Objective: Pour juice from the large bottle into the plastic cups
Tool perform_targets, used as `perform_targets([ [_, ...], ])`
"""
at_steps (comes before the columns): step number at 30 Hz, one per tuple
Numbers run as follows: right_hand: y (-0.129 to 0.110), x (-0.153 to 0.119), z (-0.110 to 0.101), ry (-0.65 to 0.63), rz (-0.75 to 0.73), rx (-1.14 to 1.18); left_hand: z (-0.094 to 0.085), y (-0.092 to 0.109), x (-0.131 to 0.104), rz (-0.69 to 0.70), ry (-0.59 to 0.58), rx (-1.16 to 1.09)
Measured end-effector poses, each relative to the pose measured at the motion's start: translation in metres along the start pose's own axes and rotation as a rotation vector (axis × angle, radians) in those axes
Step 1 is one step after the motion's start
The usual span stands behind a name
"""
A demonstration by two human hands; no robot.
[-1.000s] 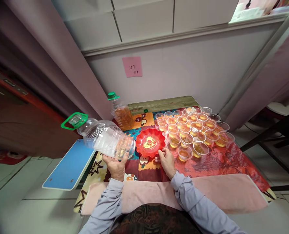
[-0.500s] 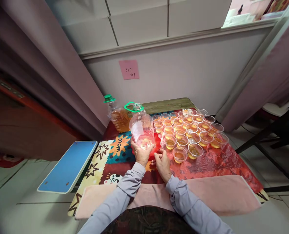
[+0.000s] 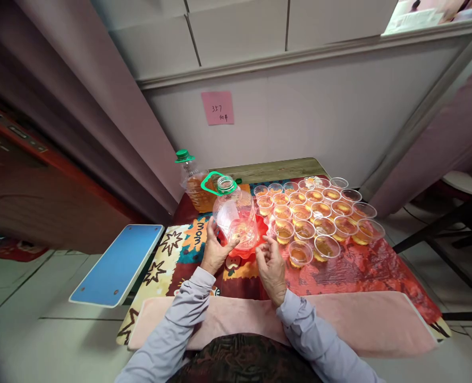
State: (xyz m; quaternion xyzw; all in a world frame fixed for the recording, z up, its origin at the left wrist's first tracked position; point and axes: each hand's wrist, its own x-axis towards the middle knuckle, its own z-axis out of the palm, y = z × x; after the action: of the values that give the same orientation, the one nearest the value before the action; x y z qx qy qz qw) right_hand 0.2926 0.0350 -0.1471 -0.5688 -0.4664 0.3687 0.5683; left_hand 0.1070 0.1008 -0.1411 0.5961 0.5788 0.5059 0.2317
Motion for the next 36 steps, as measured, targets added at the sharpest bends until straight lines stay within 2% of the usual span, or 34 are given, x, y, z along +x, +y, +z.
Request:
perform_targets([
  [3,-0.006,0.013,0.004,-0.071,-0.152,-0.122,0.000,0.005,-0.003,-0.007,-0.103,0.000],
  [5,-0.007,0.022,0.008,-0.105,-0.196,-0.177,0.003,0.007,-0.010,-0.008,-0.088,0.018],
  [10,0.003,0.034,0.016,-0.093,-0.175,-0.230,0.011,0.003,-0.020,-0.018,-0.040,0.069],
  [16,0.009,0.032,0.010,-0.069,-0.225,-0.288,0.008,-0.012,-0.019,0.002,0.008,0.132],
  [21,0.028,0.021,0.005,-0.028,-0.258,-0.356,0.000,-0.034,-0.020,-0.025,0.086,0.217],
  [24,0.038,0.016,0.010,-0.039,-0.256,-0.378,0.004,-0.044,-0.022,-0.043,0.070,0.230],
  [27,0.033,0.011,0.014,-0.051,-0.275,-0.371,0.004,-0.048,-0.023,-0.061,0.050,0.248],
  [29,0.020,0.006,0.008,-0.043,-0.299,-0.366,-0.005,-0.047,-0.022,-0.084,0.043,0.272],
  [31,0.003,-0.001,-0.007,-0.020,-0.341,-0.372,-0.023,-0.048,-0.019,-0.115,0.055,0.316],
  [33,-0.013,-0.008,-0.032,0.041,-0.407,-0.392,-0.049,-0.051,-0.013,-0.148,0.079,0.378],
  [36,-0.022,-0.016,-0.079,0.224,-0.460,-0.426,-0.089,-0.059,-0.002,-0.229,0.124,0.488],
])
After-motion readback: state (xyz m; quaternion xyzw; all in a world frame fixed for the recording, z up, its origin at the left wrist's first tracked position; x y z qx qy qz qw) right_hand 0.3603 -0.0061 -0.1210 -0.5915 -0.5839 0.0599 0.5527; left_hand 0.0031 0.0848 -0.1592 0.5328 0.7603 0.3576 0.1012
